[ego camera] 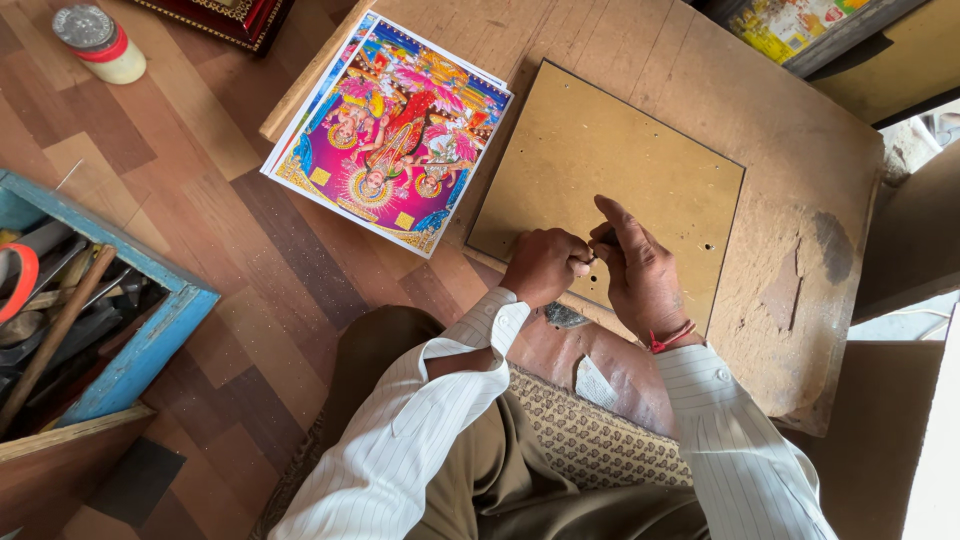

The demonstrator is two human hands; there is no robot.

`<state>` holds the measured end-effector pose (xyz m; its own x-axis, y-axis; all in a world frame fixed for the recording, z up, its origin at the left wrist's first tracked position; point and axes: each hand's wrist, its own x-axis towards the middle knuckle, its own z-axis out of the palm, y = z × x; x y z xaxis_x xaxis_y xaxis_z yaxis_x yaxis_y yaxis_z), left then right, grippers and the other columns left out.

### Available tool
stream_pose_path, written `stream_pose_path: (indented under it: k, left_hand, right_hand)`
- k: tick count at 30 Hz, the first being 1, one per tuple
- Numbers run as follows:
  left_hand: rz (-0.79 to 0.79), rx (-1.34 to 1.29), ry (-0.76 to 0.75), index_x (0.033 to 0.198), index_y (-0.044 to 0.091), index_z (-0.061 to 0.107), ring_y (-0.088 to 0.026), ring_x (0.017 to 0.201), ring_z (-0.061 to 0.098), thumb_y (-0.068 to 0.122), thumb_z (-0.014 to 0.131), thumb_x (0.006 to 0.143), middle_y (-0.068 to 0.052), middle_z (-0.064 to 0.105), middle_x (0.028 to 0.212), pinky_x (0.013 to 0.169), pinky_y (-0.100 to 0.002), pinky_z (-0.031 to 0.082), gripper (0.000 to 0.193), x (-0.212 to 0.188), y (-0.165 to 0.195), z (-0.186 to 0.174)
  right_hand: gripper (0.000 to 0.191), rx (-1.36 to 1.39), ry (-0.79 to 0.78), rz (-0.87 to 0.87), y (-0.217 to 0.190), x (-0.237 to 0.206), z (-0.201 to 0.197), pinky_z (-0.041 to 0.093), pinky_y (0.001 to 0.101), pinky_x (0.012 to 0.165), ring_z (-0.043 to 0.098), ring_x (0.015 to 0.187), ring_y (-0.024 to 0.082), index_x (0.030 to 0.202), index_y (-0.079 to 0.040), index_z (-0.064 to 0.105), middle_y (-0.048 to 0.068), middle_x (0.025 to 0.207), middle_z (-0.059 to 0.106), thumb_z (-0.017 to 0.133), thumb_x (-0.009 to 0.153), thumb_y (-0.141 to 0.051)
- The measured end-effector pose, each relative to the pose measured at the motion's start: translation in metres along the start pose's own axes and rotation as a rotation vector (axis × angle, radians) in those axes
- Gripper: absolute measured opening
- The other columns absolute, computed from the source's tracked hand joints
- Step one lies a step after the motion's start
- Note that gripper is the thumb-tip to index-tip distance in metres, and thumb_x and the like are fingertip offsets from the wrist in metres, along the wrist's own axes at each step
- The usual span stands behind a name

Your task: The person assembles a framed religious print at a low workbench. They place a white backing paper into an empty black frame, then work on the back of a completed framed print, using a small hand tool to press fasteners into the frame's rear board to secure the backing.

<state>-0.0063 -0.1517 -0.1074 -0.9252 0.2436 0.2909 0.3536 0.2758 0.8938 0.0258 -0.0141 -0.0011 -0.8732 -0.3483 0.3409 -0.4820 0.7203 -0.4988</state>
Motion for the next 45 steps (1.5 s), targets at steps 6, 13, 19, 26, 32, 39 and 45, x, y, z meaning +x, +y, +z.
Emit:
stream_pose_path:
  k: [6, 13, 19, 26, 32, 39, 45]
  left_hand:
    - [0.018, -0.007, 0.015, 0.075, 0.008, 0.073, -0.032, 0.064, 0.069, 0.013, 0.077, 0.077, -0.012, 0.069, 0.069, 0.063, -0.043, 0.054, 0.007, -0.001, 0.001, 0.001]
    - [0.001, 0.038, -0.009, 0.076, 0.008, 0.074, -0.029, 0.065, 0.071, 0.015, 0.076, 0.081, -0.010, 0.071, 0.069, 0.065, -0.045, 0.052, 0.009, -0.002, -0.001, 0.004]
    - [0.047, 0.017, 0.009, 0.080, 0.010, 0.075, -0.030, 0.069, 0.071, 0.016, 0.076, 0.079, -0.010, 0.072, 0.074, 0.066, -0.043, 0.055, 0.006, -0.003, 0.000, 0.003]
    - [0.059, 0.087, -0.004, 0.078, 0.009, 0.073, -0.031, 0.070, 0.069, 0.004, 0.069, 0.080, -0.010, 0.069, 0.074, 0.065, -0.043, 0.053, 0.007, -0.003, 0.000, 0.000]
    - [0.212, 0.257, 0.262, 0.062, 0.020, 0.066, -0.029, 0.067, 0.064, 0.008, 0.068, 0.067, -0.006, 0.062, 0.073, 0.064, -0.042, 0.048, 0.013, -0.004, -0.011, 0.019]
    - [-0.057, 0.138, 0.036, 0.072, 0.014, 0.072, -0.029, 0.073, 0.068, 0.007, 0.070, 0.075, -0.008, 0.068, 0.080, 0.067, -0.042, 0.052, 0.008, 0.005, -0.004, 0.022]
    - [-0.108, 0.204, -0.081, 0.075, 0.015, 0.078, -0.029, 0.079, 0.071, 0.010, 0.075, 0.076, -0.007, 0.072, 0.089, 0.073, -0.042, 0.055, 0.006, 0.006, 0.029, 0.020]
  right_hand:
    - [0.051, 0.021, 0.007, 0.064, 0.001, 0.001, 0.000, 0.059, 0.0343, 0.080, 0.073, 0.089, 0.023, 0.144, -0.009, 0.054, 0.012, 0.100, 0.073, 0.065, 0.096, 0.005]
    - [0.050, 0.028, -0.012, 0.040, -0.001, 0.000, -0.001, 0.059, 0.0343, 0.081, 0.074, 0.091, 0.022, 0.142, -0.009, 0.055, 0.011, 0.102, 0.073, 0.065, 0.095, 0.005]
    - [0.045, 0.033, 0.003, 0.059, -0.004, -0.004, -0.001, 0.060, 0.0325, 0.081, 0.074, 0.090, 0.021, 0.137, -0.010, 0.058, 0.010, 0.099, 0.072, 0.065, 0.095, 0.005]
    - [0.042, 0.024, 0.033, 0.050, -0.004, -0.004, 0.001, 0.058, 0.0322, 0.077, 0.072, 0.084, 0.020, 0.136, -0.008, 0.059, 0.009, 0.095, 0.071, 0.065, 0.096, 0.005]
    - [0.041, -0.022, 0.099, 0.086, -0.003, -0.013, 0.005, 0.059, 0.0321, 0.075, 0.072, 0.081, 0.020, 0.136, -0.008, 0.059, 0.008, 0.095, 0.072, 0.062, 0.097, 0.007]
    - [0.046, -0.046, 0.207, 0.144, -0.002, -0.029, 0.002, 0.056, 0.0389, 0.076, 0.070, 0.088, 0.029, 0.137, -0.008, 0.060, 0.013, 0.099, 0.072, 0.058, 0.094, 0.009]
    - [0.046, 0.086, 0.297, 0.201, -0.024, -0.036, -0.025, 0.060, 0.0361, 0.081, 0.073, 0.094, 0.028, 0.138, -0.006, 0.059, 0.014, 0.104, 0.070, 0.060, 0.095, 0.009]
